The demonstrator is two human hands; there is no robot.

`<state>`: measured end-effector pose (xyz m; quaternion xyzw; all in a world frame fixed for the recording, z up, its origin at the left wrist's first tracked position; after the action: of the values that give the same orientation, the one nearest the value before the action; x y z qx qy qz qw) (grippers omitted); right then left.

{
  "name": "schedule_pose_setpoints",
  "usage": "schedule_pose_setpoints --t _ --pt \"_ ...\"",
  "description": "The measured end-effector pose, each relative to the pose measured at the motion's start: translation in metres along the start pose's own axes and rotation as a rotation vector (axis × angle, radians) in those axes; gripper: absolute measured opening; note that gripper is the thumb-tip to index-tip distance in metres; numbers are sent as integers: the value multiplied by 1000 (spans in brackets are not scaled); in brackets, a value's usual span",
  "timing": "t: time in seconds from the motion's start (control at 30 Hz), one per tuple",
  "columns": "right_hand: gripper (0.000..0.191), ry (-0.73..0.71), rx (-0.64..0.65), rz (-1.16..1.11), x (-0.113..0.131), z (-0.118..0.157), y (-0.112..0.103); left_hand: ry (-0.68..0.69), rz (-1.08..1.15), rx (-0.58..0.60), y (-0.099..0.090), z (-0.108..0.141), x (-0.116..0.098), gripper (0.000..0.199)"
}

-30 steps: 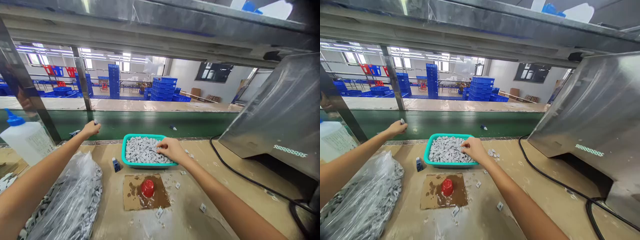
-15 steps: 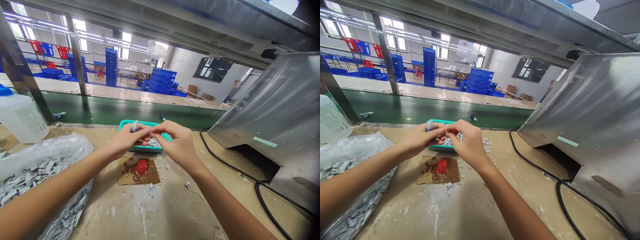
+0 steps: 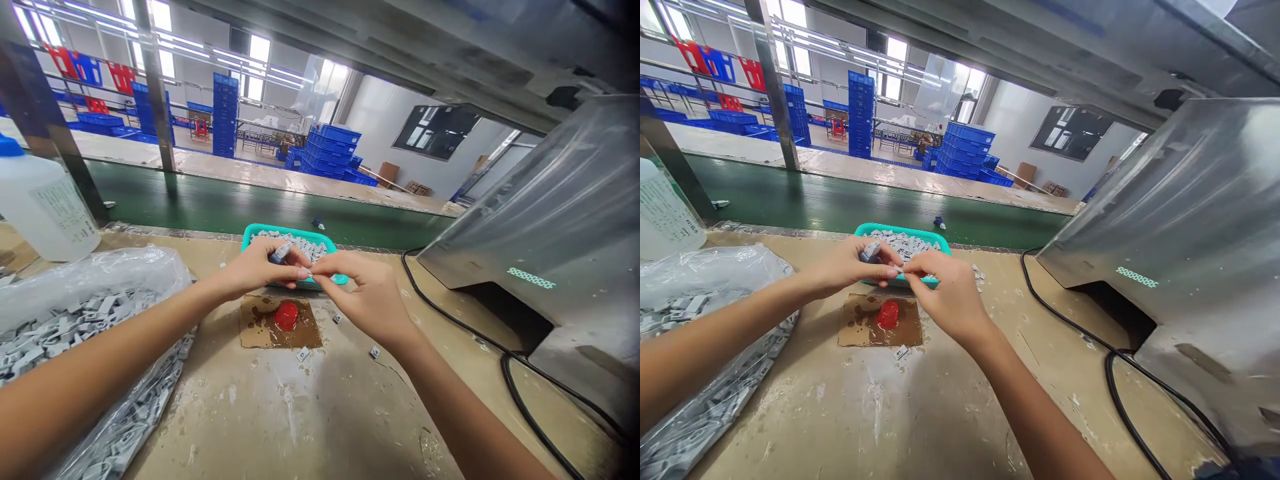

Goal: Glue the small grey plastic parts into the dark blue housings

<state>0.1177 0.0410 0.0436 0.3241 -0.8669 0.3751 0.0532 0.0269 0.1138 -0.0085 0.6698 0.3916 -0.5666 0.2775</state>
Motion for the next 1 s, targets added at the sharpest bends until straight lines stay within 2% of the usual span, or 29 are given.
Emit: schedule_pose_setpoints --t 0.07,0.17,0.3,0.4,0.5,0.7,0.9,1.0 --pt "11 125 3 -19 -17 15 1 -60 -26 -52 -5 -1 5 15" --pt "10 230 71 -46 -39 49 10 -89 -10 -224 -23 -6 13 21" --pt "14 155 136 -7 -45 80 22 -160 288 -516 -49 -9 30 7" --pt "16 91 134 19 -42 85 27 -219 417 -630 -57 -8 40 24" --pt "17 64 136 17 -40 83 29 -242 474 -615 -55 -9 41 25" --pt "17 95 130 15 -42 82 25 -176 547 -473 -45 -10 29 15" --pt "18 124 140 23 -45 81 24 -92 316 -376 -42 -8 16 26" --pt "18 114 146 16 -45 81 25 -104 323 -300 -36 -10 20 18"
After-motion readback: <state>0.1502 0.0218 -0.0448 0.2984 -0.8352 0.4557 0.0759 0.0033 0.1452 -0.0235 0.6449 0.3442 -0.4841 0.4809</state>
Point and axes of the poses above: each hand's wrist, its own z-axis away from the middle knuckle, its own y-axis out of the palm, x = y × z, the point moved 8 cm from there along -z, towards the middle knuckle, and after that the axes turned 7 degrees about -x, right-handed, at the moved point
